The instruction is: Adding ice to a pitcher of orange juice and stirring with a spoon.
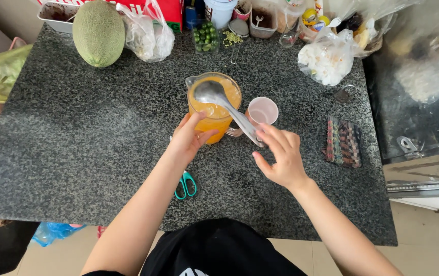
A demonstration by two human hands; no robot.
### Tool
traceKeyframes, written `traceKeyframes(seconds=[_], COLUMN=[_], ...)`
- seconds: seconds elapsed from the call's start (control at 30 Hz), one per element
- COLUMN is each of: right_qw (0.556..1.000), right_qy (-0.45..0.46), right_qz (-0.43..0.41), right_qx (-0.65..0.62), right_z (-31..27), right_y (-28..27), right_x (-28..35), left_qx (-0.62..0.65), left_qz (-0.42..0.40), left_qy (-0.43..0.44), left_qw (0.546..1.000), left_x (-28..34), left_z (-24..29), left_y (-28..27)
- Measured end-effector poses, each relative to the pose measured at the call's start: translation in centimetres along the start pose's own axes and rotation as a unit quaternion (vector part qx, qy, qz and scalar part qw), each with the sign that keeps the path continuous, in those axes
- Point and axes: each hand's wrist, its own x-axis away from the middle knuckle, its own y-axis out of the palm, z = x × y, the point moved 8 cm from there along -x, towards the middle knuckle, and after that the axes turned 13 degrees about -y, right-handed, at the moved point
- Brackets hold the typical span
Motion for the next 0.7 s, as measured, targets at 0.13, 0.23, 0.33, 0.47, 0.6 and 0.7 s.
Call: traceKeyframes(seconds=[0.13, 0.23, 0.33, 0.47, 0.6, 0.7], right_qw=[0.992, 0.982, 0.968, 0.955, 0.949, 0.947], right_qy=[0.088, 0.140, 0.183, 0.253, 0.279, 0.288], right_qz=[0.028, 0.048, 0.076, 0.081, 0.085, 0.076], right_qx=[-0.082, -0.118, -0.154, -0.133, -0.119, -0.118], right_z=[0.5, 1.0, 2.3, 3.8, 5.1, 6.3], right_y=[-0.3, -0.2, 0.8, 2.1, 3.4, 4.2], right_x=[-0.3, -0.2, 0.6, 1.6, 1.8, 0.9], left_qx=[0.008, 0.034, 0.045, 0.071, 0.082, 0.093], left_qz=[0.001, -0.005, 0.005, 0.005, -0.001, -0.011], left_qy=[0.012, 0.021, 0.035, 0.055, 0.075, 0.082], left_qw=[1.000, 0.999, 0.998, 0.996, 0.994, 0.992], left_x=[-1.0, -2.7, -3.8, -6.3, -8.6, -11.9], left_z=[-0.1, -0.1, 0.8, 2.7, 4.8, 6.1], left_y=[0.1, 0.2, 0.9, 1.3, 2.0, 1.5])
